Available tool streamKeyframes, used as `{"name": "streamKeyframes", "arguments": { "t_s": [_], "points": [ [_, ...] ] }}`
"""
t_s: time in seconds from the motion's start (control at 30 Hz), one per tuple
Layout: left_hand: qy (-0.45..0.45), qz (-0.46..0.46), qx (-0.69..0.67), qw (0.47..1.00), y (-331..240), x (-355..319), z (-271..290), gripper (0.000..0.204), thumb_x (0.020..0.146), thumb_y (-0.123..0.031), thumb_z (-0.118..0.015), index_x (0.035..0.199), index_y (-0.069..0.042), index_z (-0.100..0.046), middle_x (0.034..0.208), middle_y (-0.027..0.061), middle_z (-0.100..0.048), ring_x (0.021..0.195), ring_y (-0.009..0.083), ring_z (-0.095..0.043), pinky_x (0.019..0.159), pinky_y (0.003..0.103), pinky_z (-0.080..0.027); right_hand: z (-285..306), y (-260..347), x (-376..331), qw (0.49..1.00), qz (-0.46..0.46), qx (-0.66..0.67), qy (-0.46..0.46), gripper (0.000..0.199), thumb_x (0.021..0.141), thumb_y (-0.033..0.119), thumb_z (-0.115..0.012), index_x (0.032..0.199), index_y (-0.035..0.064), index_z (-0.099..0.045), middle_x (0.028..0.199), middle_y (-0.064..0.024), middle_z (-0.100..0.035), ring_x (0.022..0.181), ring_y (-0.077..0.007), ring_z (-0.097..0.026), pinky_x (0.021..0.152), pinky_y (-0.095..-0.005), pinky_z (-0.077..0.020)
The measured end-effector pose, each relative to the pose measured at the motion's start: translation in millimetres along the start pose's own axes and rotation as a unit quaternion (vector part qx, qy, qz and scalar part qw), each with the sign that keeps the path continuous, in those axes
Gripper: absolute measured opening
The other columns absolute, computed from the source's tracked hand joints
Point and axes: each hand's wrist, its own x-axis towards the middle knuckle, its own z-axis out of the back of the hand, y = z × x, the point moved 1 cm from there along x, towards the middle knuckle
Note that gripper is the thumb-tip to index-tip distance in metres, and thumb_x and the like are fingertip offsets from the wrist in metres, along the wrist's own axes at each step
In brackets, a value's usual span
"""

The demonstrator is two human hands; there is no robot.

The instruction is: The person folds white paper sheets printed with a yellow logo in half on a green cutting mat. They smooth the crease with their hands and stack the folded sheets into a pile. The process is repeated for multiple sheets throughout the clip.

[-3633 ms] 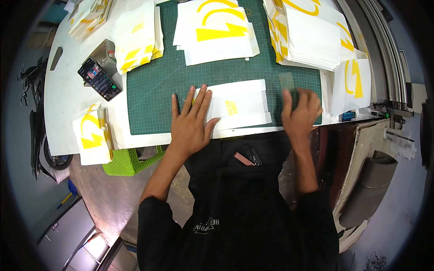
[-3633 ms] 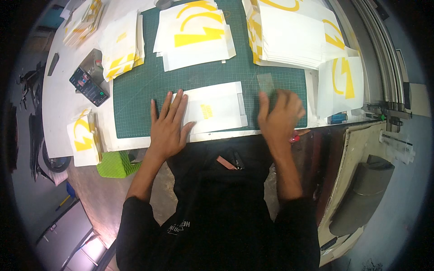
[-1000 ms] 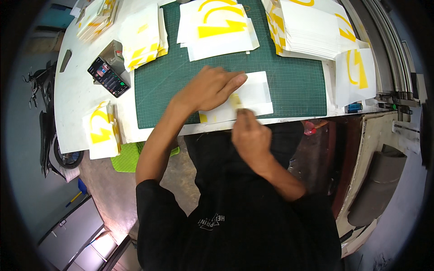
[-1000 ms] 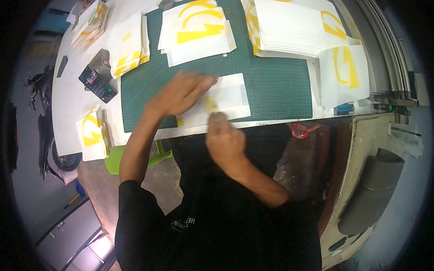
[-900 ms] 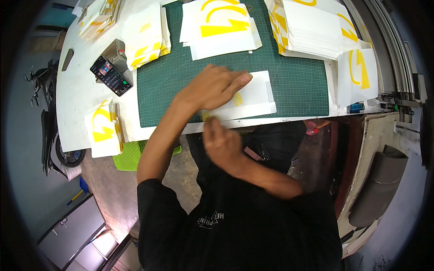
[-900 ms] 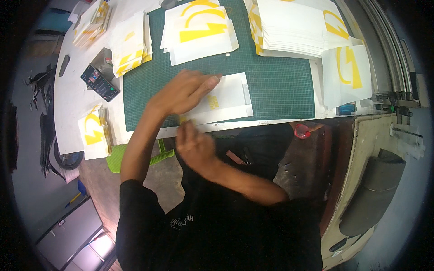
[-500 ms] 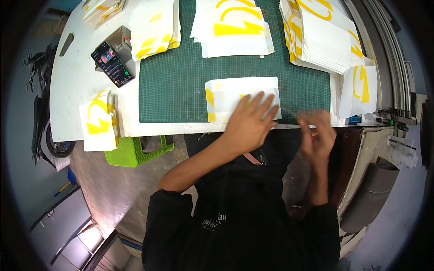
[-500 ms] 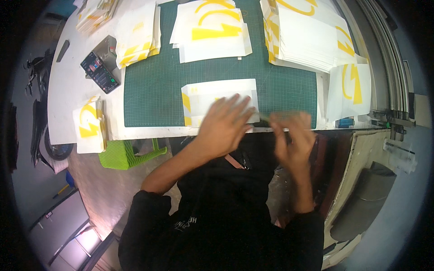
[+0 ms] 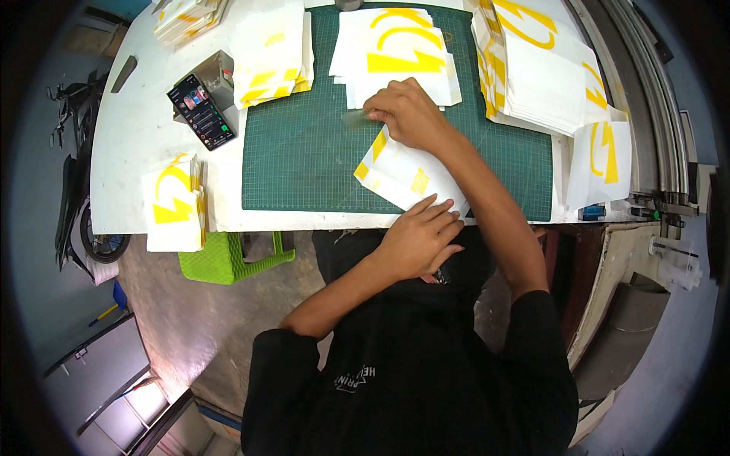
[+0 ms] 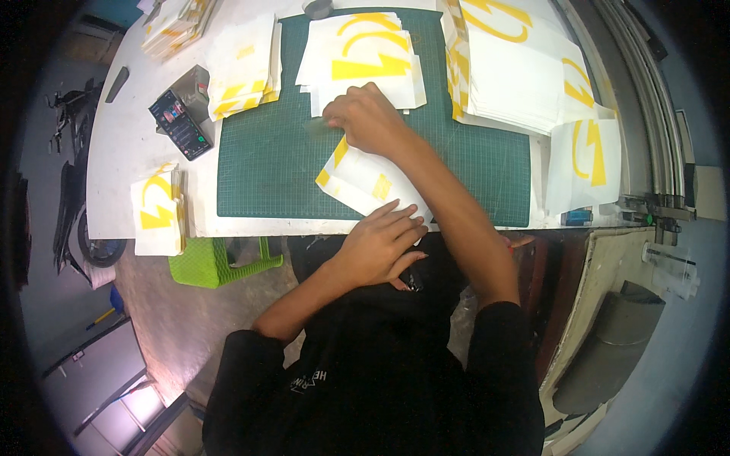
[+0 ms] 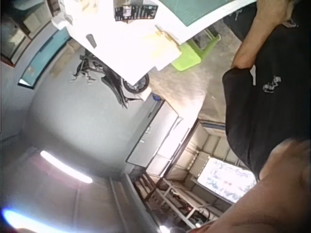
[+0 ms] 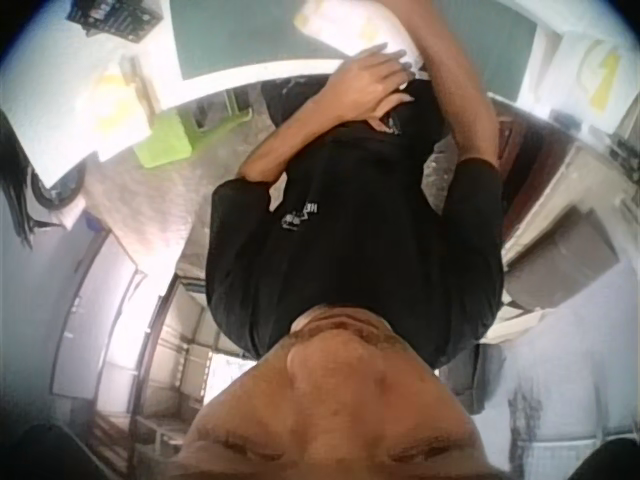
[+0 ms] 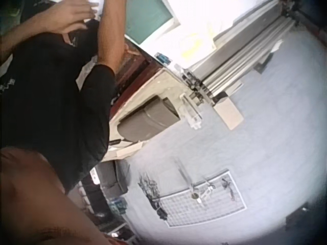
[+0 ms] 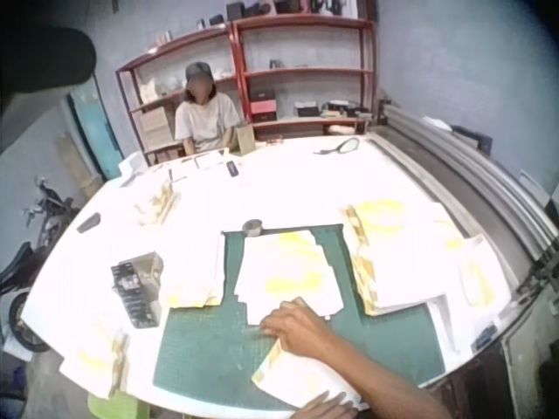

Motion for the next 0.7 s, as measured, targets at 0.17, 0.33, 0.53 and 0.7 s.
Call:
{"name": "streamKeyframes", "arguments": {
  "t_s": [0.17,0.33,0.53,0.7],
  "points": [
    [0.000,0.015,0.106,0.994,2,-6,22,0.066,0.089,-0.039,-0.077,0.145,-0.009,-0.058,0.156,0.0165,-0.050,0.151,0.0353,-0.041,0.126,0.062,-0.021,54,18,-37,0.984,-0.094,0.053,-0.141,0.014,0.092,0.008,-0.075,0.104,0.0016,-0.077,0.095,-0.0136,-0.076,0.082,-0.0252,-0.072,0.077,-0.0362,-0.0548],
    [-0.045,-0.071,0.213,0.974,16,-34,12,0.058,0.076,-0.022,-0.079,0.131,-0.005,-0.069,0.139,0.0136,-0.066,0.132,0.0327,-0.061,0.119,0.057,-0.039,102,15,-137,0.959,-0.258,-0.006,-0.113,0.022,0.093,0.006,-0.074,0.114,0.0005,-0.076,0.100,-0.0151,-0.075,0.088,-0.0238,-0.072,0.079,-0.0339,-0.0557],
    [-0.245,0.125,-0.152,0.949,-4,-41,61,0.025,0.091,-0.009,-0.075,0.113,0.001,-0.076,0.106,0.0116,-0.079,0.090,0.0221,-0.076,0.082,0.032,-0.060,95,40,-176,0.947,-0.253,-0.062,-0.187,0.044,0.094,0.016,-0.077,0.133,-0.0019,-0.067,0.127,-0.0180,-0.070,0.115,-0.0306,-0.067,0.101,-0.0398,-0.0507],
    [-0.304,0.266,-0.467,0.787,-4,-27,79,0.025,0.102,-0.017,-0.073,0.112,0.006,-0.075,0.099,0.0112,-0.079,0.086,0.0121,-0.073,0.074,0.026,-0.057,60,100,-136,0.791,-0.257,0.538,-0.138,0.040,0.095,0.016,-0.079,0.125,-0.0067,-0.067,0.119,-0.0143,-0.073,0.107,-0.0171,-0.069,0.093,-0.0334,-0.0542]
  ]
}}
